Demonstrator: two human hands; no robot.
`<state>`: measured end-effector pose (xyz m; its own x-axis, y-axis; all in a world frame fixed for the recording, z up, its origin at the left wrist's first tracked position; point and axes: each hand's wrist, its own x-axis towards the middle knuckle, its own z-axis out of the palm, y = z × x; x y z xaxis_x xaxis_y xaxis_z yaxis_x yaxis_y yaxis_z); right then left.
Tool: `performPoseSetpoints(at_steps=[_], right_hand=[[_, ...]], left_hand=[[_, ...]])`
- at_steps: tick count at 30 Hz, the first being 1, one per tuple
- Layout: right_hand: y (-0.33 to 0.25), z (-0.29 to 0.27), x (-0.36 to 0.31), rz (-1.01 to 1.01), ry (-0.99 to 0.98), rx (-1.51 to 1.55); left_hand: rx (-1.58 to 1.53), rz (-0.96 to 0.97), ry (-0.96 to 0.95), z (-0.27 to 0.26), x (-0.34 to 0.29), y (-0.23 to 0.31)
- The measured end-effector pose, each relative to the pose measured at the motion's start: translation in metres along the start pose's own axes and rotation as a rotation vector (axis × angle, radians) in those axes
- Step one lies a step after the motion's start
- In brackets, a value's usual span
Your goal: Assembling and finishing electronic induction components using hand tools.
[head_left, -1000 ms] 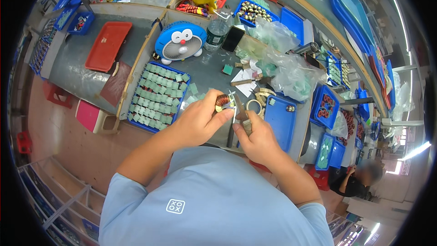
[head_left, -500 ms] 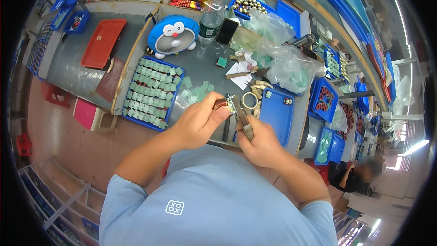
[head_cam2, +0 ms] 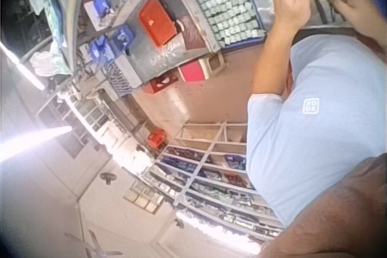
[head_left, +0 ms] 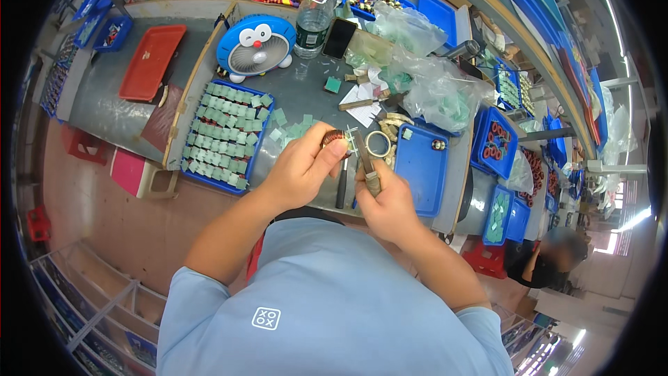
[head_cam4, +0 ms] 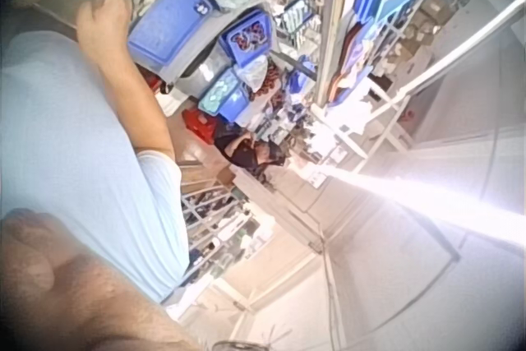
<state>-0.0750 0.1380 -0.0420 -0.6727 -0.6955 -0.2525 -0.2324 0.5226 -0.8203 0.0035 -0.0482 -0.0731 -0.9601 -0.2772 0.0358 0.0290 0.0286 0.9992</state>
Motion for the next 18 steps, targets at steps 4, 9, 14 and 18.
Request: performPoseSetpoints(at_steps=[4, 9, 14, 18], right_hand=[[-0.008, -0.005, 0.002, -0.031, 0.021, -0.006], [-0.018, -0.01, 0.008, -0.049, -0.061, -0.084], [0.004, 0.004, 0.021, -0.136, 0.075, -0.304], [-0.002, -0.002, 0.033, -0.076, 0.036, -0.282]], left_hand=[[0.035, 0.037, 0.049, 0.003, 0.0, 0.006], [0.129, -0.021, 0.072, 0.001, 0.0, 0.008], [0.168, -0.016, 0.136, 0.004, 0.0, -0.002], [0.024, -0.093, 0.088, -0.007, 0.001, -0.008]])
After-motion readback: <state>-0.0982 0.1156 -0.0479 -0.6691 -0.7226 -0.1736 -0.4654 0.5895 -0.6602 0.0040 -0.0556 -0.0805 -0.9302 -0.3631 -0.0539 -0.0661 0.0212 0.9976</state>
